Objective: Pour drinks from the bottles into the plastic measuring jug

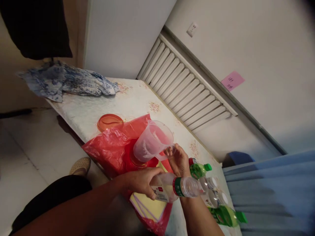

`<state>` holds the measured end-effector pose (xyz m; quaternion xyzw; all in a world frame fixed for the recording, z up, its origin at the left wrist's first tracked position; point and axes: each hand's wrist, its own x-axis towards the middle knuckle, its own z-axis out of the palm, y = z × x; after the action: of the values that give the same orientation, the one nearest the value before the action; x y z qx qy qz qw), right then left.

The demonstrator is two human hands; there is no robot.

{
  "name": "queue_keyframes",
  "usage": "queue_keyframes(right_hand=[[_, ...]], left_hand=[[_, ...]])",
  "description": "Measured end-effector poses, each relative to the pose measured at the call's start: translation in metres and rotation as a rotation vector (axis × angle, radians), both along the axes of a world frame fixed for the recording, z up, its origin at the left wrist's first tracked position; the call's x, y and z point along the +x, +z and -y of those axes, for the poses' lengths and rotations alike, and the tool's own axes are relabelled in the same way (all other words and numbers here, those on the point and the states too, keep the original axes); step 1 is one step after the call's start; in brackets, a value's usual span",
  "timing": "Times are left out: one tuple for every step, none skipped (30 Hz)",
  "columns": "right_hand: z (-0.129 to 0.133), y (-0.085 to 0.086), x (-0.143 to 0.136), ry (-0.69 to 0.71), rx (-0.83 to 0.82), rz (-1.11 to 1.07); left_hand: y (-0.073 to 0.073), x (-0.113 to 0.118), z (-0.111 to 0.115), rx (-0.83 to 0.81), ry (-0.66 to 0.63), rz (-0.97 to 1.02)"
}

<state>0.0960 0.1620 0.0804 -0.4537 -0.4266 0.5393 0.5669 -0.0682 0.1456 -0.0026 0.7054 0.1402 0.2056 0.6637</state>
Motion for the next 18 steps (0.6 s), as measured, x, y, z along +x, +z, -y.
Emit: queue_keyframes(right_hand=[[0.002,-0.003,0.000,-0.005,0.003,0.002],[0.003,-0.006,0.001,-0.012,0.013,0.009],[0.004,-0.010,0.003,-0.020,0.029,0.025],[0.006,-0.013,0.005,-0.035,0.048,0.051],[0.008,-0.017,0.009,-0.055,0.068,0.085],[0.010,-0.020,0.014,-0.080,0.086,0.123],[0.013,-0.023,0.021,-0.115,0.097,0.157],[0.016,-0.027,0.030,-0.161,0.098,0.191],[0.021,-0.031,0.040,-0.220,0.089,0.230],[0.027,-0.035,0.050,-0.288,0.073,0.279],[0.034,-0.041,0.060,-0.360,0.050,0.350],[0.043,-0.048,0.070,-0.427,0.029,0.445],[0.052,-0.056,0.078,-0.475,0.014,0.549],[0.062,-0.065,0.085,-0.493,0.018,0.633],[0.071,-0.074,0.089,-0.502,0.023,0.701],[0.080,-0.083,0.092,-0.511,0.036,0.758],[0.088,-0.092,0.093,-0.497,0.046,0.789],[0.094,-0.100,0.092,-0.481,0.056,0.819]], left_hand=[[0.000,0.000,0.000,0.011,0.000,-0.007],[0.000,0.001,0.001,0.010,-0.006,-0.005],[0.000,0.001,0.001,0.003,-0.013,0.002],[0.000,0.002,0.001,-0.007,-0.019,0.010],[-0.001,0.002,0.002,-0.017,-0.028,0.016],[-0.001,0.003,0.003,-0.025,-0.035,0.015],[-0.001,0.004,0.003,-0.031,-0.039,0.006],[-0.002,0.005,0.004,-0.031,-0.043,-0.007],[-0.003,0.007,0.005,-0.023,-0.047,-0.020],[-0.003,0.008,0.007,-0.006,-0.048,-0.034],[-0.004,0.010,0.008,0.021,-0.048,-0.048],[-0.005,0.012,0.011,0.051,-0.046,-0.063],[-0.007,0.015,0.013,0.079,-0.044,-0.077],[-0.008,0.017,0.017,0.102,-0.041,-0.093],[-0.009,0.020,0.020,0.117,-0.043,-0.108],[-0.011,0.022,0.024,0.123,-0.054,-0.117],[-0.012,0.025,0.027,0.123,-0.073,-0.119],[-0.013,0.027,0.030,0.119,-0.094,-0.117]])
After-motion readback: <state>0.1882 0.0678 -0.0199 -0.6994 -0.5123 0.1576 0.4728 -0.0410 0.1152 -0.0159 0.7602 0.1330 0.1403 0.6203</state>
